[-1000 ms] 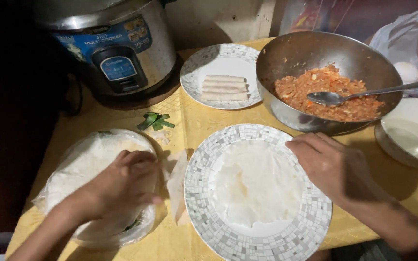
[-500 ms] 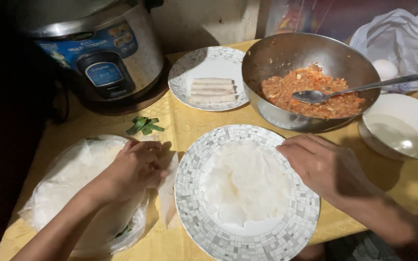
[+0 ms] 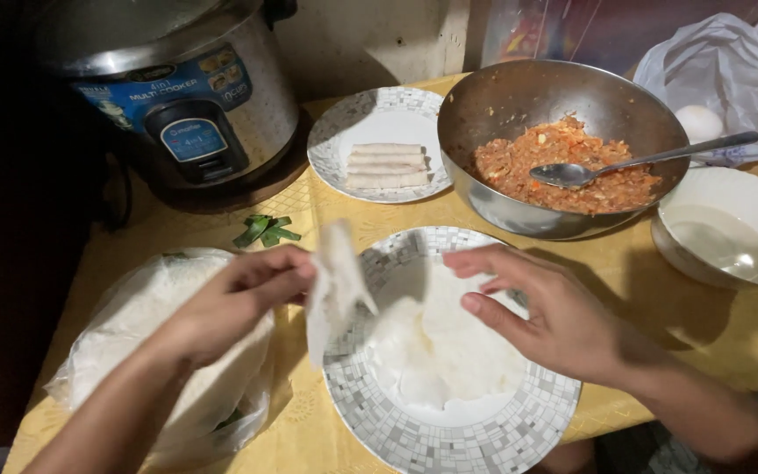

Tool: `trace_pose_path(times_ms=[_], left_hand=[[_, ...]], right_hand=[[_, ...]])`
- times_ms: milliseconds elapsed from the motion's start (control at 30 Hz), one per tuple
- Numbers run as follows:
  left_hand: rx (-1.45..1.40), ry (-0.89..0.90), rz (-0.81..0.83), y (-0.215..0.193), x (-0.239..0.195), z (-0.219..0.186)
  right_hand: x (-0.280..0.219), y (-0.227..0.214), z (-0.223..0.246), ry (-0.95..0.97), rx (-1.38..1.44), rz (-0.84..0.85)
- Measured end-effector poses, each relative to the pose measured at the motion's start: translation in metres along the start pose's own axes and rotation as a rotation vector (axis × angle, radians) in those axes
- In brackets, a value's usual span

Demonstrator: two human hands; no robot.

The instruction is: The person is preparing spring rolls by scooping meat filling onto thin wrappers and rolling them tightly.

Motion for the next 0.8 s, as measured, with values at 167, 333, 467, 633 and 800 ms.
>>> trace_pose_path(times_ms=[167, 333, 467, 633, 800], left_hand=[[-0.494, -0.097, 0.396, 0.070, -0.009, -0.016], [-0.601, -0.165, 0.440, 0.114, -0.011, -0.019], [-0.476, -0.065, 0.327, 0.115, -0.007, -0.018], [-0.359, -0.065, 0.184, 0.111, -0.003, -0.010], [-0.200, -0.037, 0.151, 0.104, -0.011, -0.017]], right_hand=[[0.010, 0.033, 0.002, 0.257, 0.561, 0.222], [0.018, 0.032, -0.014, 0.344, 0.585, 0.113], [0.011, 0.009, -0.045, 0.434, 0.416, -0.074], [-0.005, -0.007, -0.059, 0.468, 0.310, -0.146], [-0.015, -0.010, -0.063, 0.556, 0.262, -0.205]])
Point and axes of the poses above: each hand's wrist, its own x-axis towards the middle knuckle, its own y-axis out of the palm, z = x × y, the point moved 7 cm from there along x, towards the middle knuckle, and after that the axes turned 12 degrees about -z, right-handed, at the moved point
